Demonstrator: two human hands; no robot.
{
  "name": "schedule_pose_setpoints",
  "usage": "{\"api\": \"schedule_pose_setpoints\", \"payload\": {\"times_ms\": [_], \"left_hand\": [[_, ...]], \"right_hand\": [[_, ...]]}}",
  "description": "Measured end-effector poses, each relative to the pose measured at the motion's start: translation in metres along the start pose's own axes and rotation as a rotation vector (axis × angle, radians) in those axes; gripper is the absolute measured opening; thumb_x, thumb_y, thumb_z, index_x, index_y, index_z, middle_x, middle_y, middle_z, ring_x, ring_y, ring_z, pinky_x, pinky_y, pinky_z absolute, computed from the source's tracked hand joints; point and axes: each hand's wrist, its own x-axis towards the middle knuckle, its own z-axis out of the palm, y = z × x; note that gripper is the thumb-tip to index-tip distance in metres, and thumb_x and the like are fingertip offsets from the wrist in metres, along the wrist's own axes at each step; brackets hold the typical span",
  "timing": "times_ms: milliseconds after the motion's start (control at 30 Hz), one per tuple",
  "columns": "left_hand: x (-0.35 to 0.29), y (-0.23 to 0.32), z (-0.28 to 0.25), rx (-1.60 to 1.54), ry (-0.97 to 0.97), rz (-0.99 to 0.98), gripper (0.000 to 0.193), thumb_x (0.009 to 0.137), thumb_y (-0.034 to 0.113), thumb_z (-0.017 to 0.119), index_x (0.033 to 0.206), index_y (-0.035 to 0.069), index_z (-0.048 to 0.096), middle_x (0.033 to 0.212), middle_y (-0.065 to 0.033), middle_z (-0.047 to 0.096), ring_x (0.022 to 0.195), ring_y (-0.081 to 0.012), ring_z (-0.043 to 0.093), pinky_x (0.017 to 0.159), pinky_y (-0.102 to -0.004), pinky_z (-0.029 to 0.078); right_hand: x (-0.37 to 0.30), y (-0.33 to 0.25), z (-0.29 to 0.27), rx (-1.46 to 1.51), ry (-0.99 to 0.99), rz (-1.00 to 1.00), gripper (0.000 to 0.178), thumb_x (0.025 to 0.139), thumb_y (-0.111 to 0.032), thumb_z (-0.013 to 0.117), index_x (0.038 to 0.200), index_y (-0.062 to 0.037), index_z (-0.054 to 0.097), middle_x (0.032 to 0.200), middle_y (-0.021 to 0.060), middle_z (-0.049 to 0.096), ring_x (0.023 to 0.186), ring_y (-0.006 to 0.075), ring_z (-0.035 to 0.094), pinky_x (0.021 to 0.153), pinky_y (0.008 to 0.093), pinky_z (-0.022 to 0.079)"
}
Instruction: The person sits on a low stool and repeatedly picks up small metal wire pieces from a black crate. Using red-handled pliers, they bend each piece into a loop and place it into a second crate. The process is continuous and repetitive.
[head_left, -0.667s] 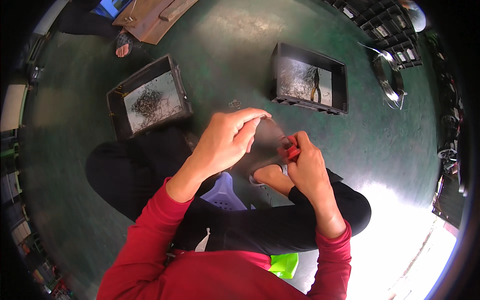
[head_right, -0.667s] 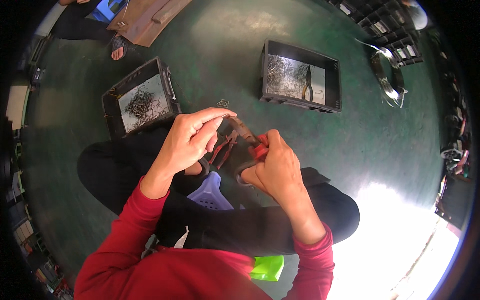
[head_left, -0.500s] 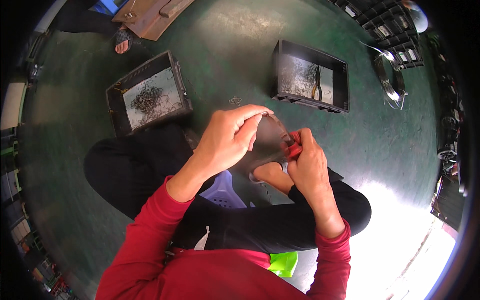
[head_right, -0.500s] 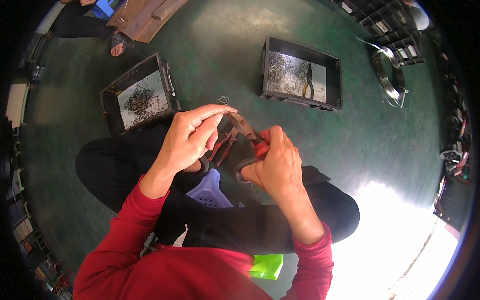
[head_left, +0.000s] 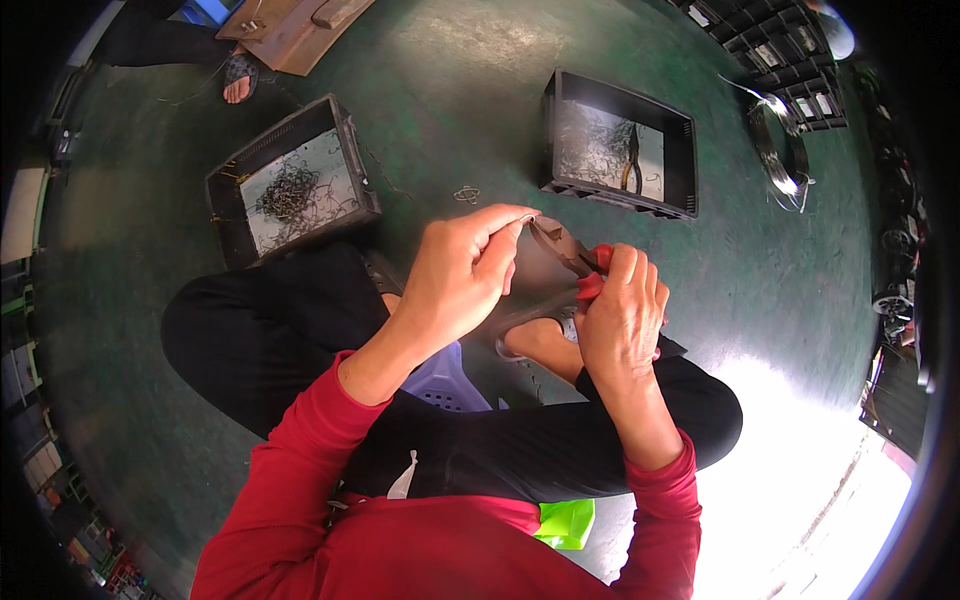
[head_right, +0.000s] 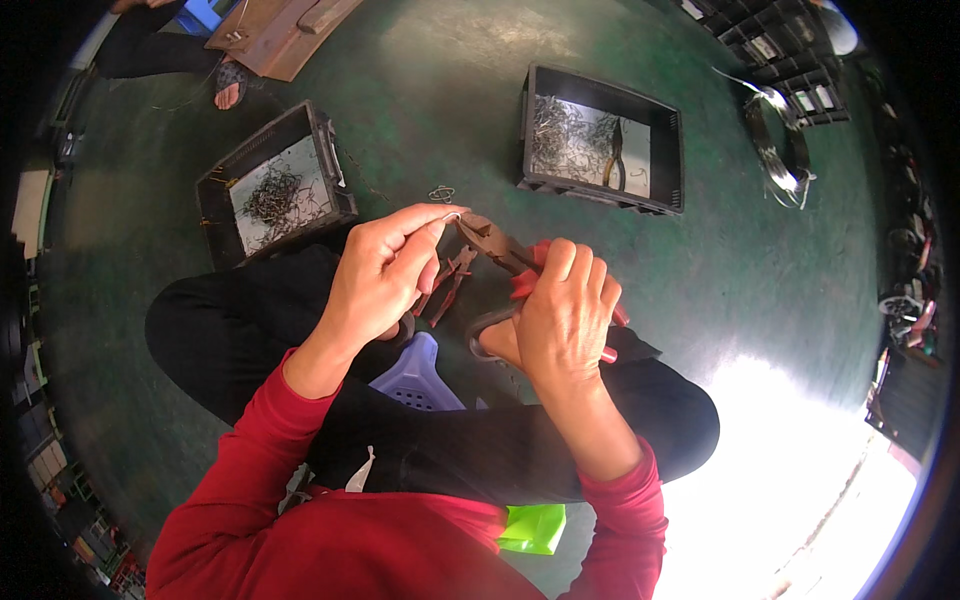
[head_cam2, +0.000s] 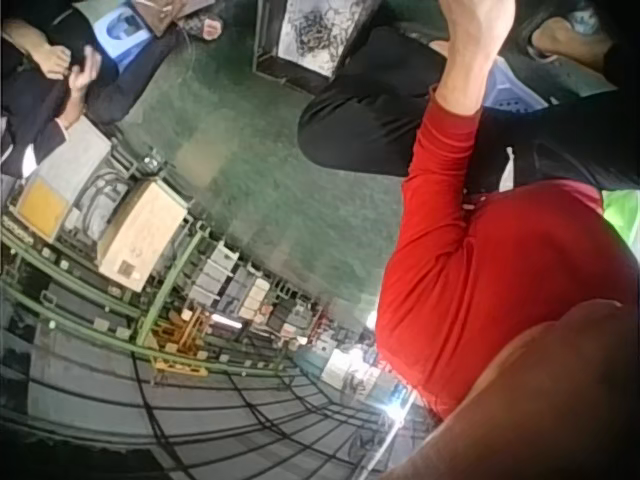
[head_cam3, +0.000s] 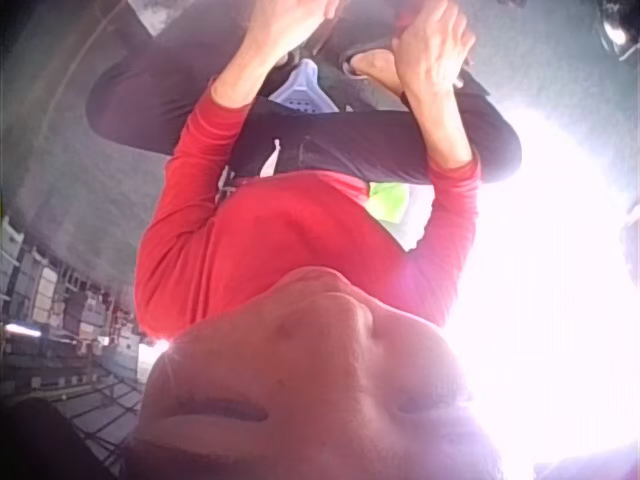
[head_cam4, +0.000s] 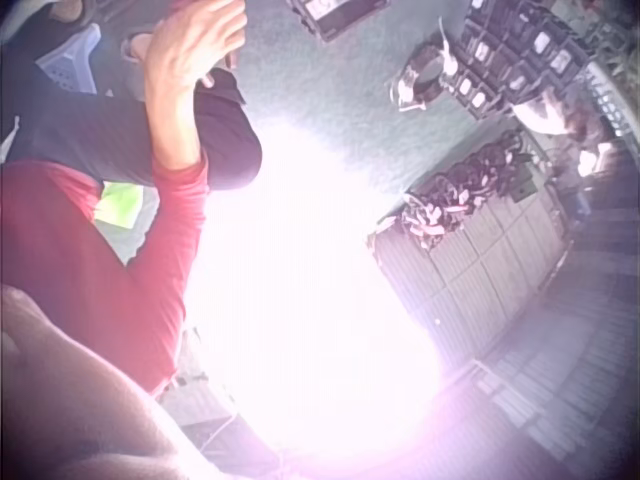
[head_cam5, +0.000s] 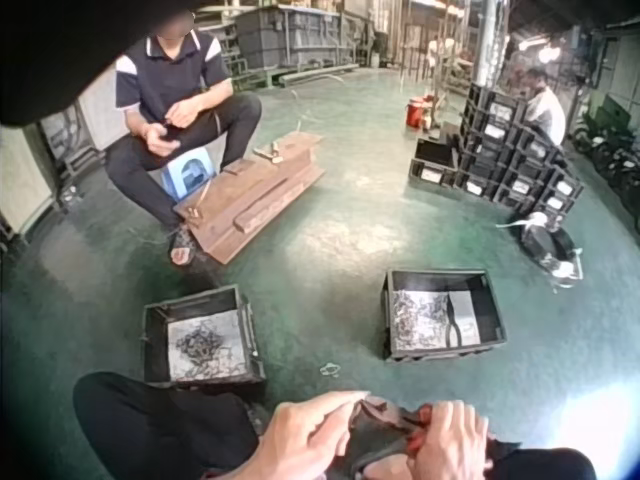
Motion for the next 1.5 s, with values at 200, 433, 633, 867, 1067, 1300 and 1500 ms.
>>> {"api": "schedule_pose_setpoints", "payload": {"times_ms": [200,433,633,867,1067,1300,1500], "left_hand": [[0.006,0.000,-0.006,-0.004,-0.094,-0.007,0.031,0.102,0.016,0.044,0.123,0.002,0.061,0.059,0.0009,0.051,0.047,-0.0035,0.040,0.043,-0.0204,0.033],[0.016,0.005,-0.027,-0.573,-0.418,-0.352,0.036,0.101,0.015,0.041,0.131,-0.002,0.053,0.059,0.0035,0.044,0.044,-0.0018,0.031,0.041,-0.0173,0.026],[0.018,0.004,-0.033,-0.576,-0.498,-0.393,0.038,0.100,0.017,0.043,0.132,-0.004,0.051,0.056,0.0040,0.042,0.042,-0.0014,0.029,0.039,-0.0174,0.025],[0.019,0.000,-0.035,-0.485,-0.548,-0.373,0.038,0.101,0.018,0.044,0.132,-0.002,0.052,0.056,0.0041,0.042,0.042,-0.0016,0.029,0.039,-0.0177,0.025],[0.019,-0.004,-0.034,-0.476,-0.580,-0.368,0.037,0.102,0.017,0.042,0.131,-0.001,0.054,0.055,0.0043,0.042,0.042,-0.0018,0.029,0.040,-0.0181,0.025],[0.022,-0.006,-0.034,-0.479,-0.591,-0.364,0.036,0.102,0.016,0.042,0.131,0.000,0.054,0.056,0.0042,0.041,0.043,-0.0019,0.030,0.040,-0.0183,0.025],[0.009,0.005,-0.023,-0.309,-0.494,-0.268,0.036,0.102,0.015,0.038,0.132,0.003,0.055,0.058,0.0028,0.045,0.044,-0.0023,0.034,0.042,-0.0194,0.028]], "right_hand": [[0.010,0.005,-0.015,0.569,-0.415,0.277,0.033,0.076,-0.005,0.067,0.105,-0.0014,0.052,0.090,0.0152,0.064,0.086,0.0336,0.063,0.077,0.0419,0.048],[0.018,0.004,-0.042,0.755,-0.828,0.336,0.028,0.090,-0.020,0.067,0.109,-0.0007,0.058,0.088,0.0090,0.064,0.081,0.0161,0.057,0.077,0.0307,0.047],[0.012,0.008,-0.037,0.759,-0.751,0.265,0.038,0.085,-0.026,0.070,0.104,0.0027,0.056,0.077,0.0140,0.066,0.073,0.0229,0.066,0.075,0.0341,0.050],[0.011,0.009,-0.040,0.694,-0.761,0.228,0.035,0.086,-0.025,0.069,0.105,0.0017,0.056,0.082,0.0153,0.066,0.078,0.0243,0.065,0.077,0.0345,0.049],[0.013,0.008,-0.045,0.666,-0.838,0.289,0.028,0.090,-0.023,0.066,0.105,-0.0011,0.058,0.088,0.0117,0.064,0.084,0.0198,0.059,0.079,0.0322,0.046],[0.013,0.009,-0.042,0.633,-0.833,0.269,0.028,0.090,-0.024,0.067,0.104,-0.0008,0.058,0.089,0.0133,0.064,0.084,0.0206,0.059,0.078,0.0325,0.046],[0.010,0.004,-0.039,0.638,-0.725,0.290,0.024,0.088,-0.020,0.069,0.097,0.0004,0.060,0.080,0.0145,0.064,0.073,0.0227,0.060,0.072,0.0335,0.048]]}}
